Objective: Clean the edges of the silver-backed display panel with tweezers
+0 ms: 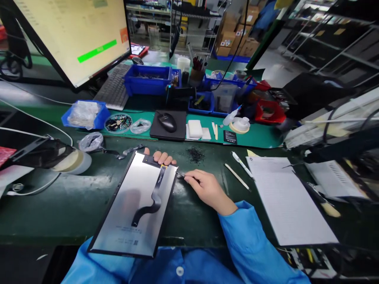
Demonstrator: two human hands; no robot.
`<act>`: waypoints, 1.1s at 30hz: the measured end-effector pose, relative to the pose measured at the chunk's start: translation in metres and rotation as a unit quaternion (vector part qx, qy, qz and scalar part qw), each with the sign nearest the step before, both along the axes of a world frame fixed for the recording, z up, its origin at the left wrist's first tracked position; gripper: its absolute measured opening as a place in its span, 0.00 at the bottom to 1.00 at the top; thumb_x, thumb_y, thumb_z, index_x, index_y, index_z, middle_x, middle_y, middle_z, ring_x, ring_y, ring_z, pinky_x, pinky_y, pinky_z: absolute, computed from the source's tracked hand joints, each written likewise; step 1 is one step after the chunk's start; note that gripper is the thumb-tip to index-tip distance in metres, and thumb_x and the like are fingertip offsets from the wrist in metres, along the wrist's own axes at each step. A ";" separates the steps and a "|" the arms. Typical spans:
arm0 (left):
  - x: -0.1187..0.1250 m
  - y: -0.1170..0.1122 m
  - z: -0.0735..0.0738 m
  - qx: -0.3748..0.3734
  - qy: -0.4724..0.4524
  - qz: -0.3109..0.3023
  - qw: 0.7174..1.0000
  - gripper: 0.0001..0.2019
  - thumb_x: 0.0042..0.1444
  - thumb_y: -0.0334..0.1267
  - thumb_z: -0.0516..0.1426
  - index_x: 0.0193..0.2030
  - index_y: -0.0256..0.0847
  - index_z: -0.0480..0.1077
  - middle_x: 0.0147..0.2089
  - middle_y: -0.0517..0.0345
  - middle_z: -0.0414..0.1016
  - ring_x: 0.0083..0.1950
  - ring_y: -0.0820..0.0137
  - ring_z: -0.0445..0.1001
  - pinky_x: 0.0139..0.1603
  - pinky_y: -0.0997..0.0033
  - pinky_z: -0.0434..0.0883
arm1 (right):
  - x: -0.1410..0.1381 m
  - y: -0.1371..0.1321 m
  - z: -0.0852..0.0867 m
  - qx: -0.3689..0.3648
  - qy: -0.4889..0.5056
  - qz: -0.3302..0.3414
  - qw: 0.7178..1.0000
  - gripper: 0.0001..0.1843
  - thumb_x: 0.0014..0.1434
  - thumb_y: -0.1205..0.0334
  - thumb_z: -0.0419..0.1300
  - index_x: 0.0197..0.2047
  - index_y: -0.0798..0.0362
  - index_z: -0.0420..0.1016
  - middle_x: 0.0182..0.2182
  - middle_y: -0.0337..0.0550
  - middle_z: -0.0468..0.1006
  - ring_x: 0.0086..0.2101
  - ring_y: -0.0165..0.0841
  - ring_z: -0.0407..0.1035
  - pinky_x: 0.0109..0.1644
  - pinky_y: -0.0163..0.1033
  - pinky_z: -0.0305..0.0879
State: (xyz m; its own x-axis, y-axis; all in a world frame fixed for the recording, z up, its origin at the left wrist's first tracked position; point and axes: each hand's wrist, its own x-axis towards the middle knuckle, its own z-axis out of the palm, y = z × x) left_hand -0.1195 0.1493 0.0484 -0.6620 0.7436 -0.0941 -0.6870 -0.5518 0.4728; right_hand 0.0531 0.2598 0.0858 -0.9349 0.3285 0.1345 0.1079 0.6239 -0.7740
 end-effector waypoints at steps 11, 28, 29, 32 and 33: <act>0.001 -0.002 0.007 0.055 -0.072 -0.007 0.996 0.38 0.67 0.66 0.28 0.17 0.43 0.52 0.22 0.63 0.35 0.25 0.69 0.43 0.36 0.62 0.62 | 0.001 0.000 -0.003 0.009 0.005 0.005 1.000 0.10 0.69 0.59 0.59 0.42 0.48 0.83 0.35 0.42 0.84 0.37 0.36 0.78 0.43 0.40 0.70; 0.001 -0.007 0.016 0.072 -0.070 -0.057 0.993 0.41 0.65 0.67 0.22 0.16 0.41 0.53 0.22 0.62 0.38 0.25 0.70 0.45 0.37 0.64 0.66 | 0.001 -0.001 -0.005 -0.036 0.001 -0.019 0.999 0.08 0.63 0.58 0.66 0.45 0.48 0.82 0.33 0.40 0.83 0.33 0.35 0.77 0.38 0.38 0.71; 0.001 -0.007 0.017 0.073 -0.071 -0.056 0.993 0.41 0.65 0.67 0.22 0.16 0.41 0.53 0.21 0.62 0.38 0.25 0.70 0.46 0.36 0.64 0.66 | 0.001 -0.001 -0.005 -0.020 0.007 -0.011 1.000 0.07 0.65 0.58 0.65 0.44 0.48 0.83 0.35 0.41 0.84 0.35 0.35 0.77 0.41 0.39 0.71; 0.002 -0.008 0.019 0.074 -0.073 -0.057 0.993 0.41 0.66 0.66 0.24 0.17 0.41 0.53 0.21 0.62 0.40 0.25 0.70 0.48 0.37 0.64 0.67 | 0.001 -0.001 -0.003 0.005 0.012 0.011 1.000 0.10 0.69 0.59 0.59 0.43 0.48 0.83 0.35 0.42 0.84 0.37 0.36 0.78 0.44 0.40 0.71; 0.002 -0.008 0.020 0.074 -0.073 -0.057 0.993 0.40 0.67 0.66 0.25 0.17 0.41 0.54 0.21 0.62 0.41 0.25 0.70 0.49 0.37 0.64 0.67 | 0.001 -0.001 -0.003 -0.004 0.007 0.009 1.000 0.10 0.69 0.59 0.59 0.44 0.48 0.83 0.34 0.41 0.83 0.36 0.35 0.78 0.43 0.40 0.71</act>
